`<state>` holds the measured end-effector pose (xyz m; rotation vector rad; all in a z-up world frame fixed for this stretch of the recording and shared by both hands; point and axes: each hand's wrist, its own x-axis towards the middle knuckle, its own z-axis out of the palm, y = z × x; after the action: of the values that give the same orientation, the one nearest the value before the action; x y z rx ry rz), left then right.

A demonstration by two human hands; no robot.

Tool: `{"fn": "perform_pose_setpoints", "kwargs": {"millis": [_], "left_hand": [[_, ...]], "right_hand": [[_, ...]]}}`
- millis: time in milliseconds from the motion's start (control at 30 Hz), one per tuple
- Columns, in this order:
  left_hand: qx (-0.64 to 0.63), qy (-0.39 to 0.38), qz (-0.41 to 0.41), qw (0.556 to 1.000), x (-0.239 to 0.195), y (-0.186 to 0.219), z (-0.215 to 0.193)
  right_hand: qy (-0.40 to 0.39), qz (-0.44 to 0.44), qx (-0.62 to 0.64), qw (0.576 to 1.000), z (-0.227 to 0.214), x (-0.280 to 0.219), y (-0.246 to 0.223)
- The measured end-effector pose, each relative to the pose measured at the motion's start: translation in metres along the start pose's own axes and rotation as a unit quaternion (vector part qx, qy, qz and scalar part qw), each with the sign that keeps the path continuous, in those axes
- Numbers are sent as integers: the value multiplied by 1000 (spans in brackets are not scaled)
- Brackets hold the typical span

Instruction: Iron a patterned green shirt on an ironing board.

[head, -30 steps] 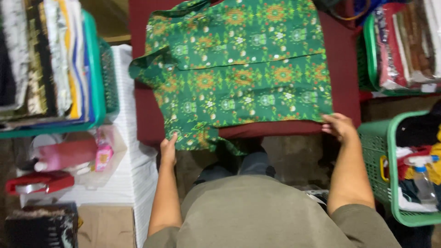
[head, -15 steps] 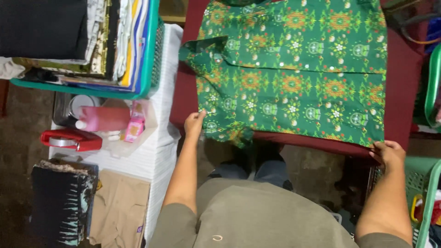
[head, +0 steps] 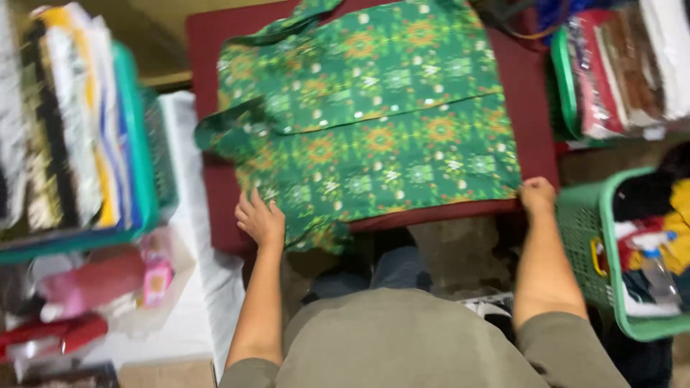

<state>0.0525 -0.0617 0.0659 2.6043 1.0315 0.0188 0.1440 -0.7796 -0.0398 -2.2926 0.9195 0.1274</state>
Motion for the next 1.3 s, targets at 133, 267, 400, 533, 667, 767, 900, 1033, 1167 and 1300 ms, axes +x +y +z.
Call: {"fn": "perform_pose_setpoints", "kwargs": {"millis": [133,267,400,533,667,767,900,1033,1167,1300], "left_hand": [[39,5,206,978,6,36,35],[57,-16,287,956,-4,89,65],[81,-41,309,947,-13,107,80],[132,-58,190,971,2,99,65],[141,-42,10,989,26,65,46],[116,41,-23,992,30,45,58],[107,43,-44,992,29,52,54],[117,41,-58,991,31,55,55],[140,35,-46,988,30,42,65],[152,41,-49,986,32,40,72]], "right_hand": [[181,-130,-147,964,1,-95,-132],[145,-540,-89,824,44,-180,-259],[-81,-647,-48,756,67,-217,-309],[-84,-636,-82,762,67,-172,-305],[-6,-294,-21,956,51,-77,-280],[179,-424,-105,882,43,15,-235],[98,-420,58,900,29,85,-317],[-28,-264,380,886,49,169,-377],[-51,-137,460,876,85,257,-349],[-56,-244,447,859,44,235,-382]]}}
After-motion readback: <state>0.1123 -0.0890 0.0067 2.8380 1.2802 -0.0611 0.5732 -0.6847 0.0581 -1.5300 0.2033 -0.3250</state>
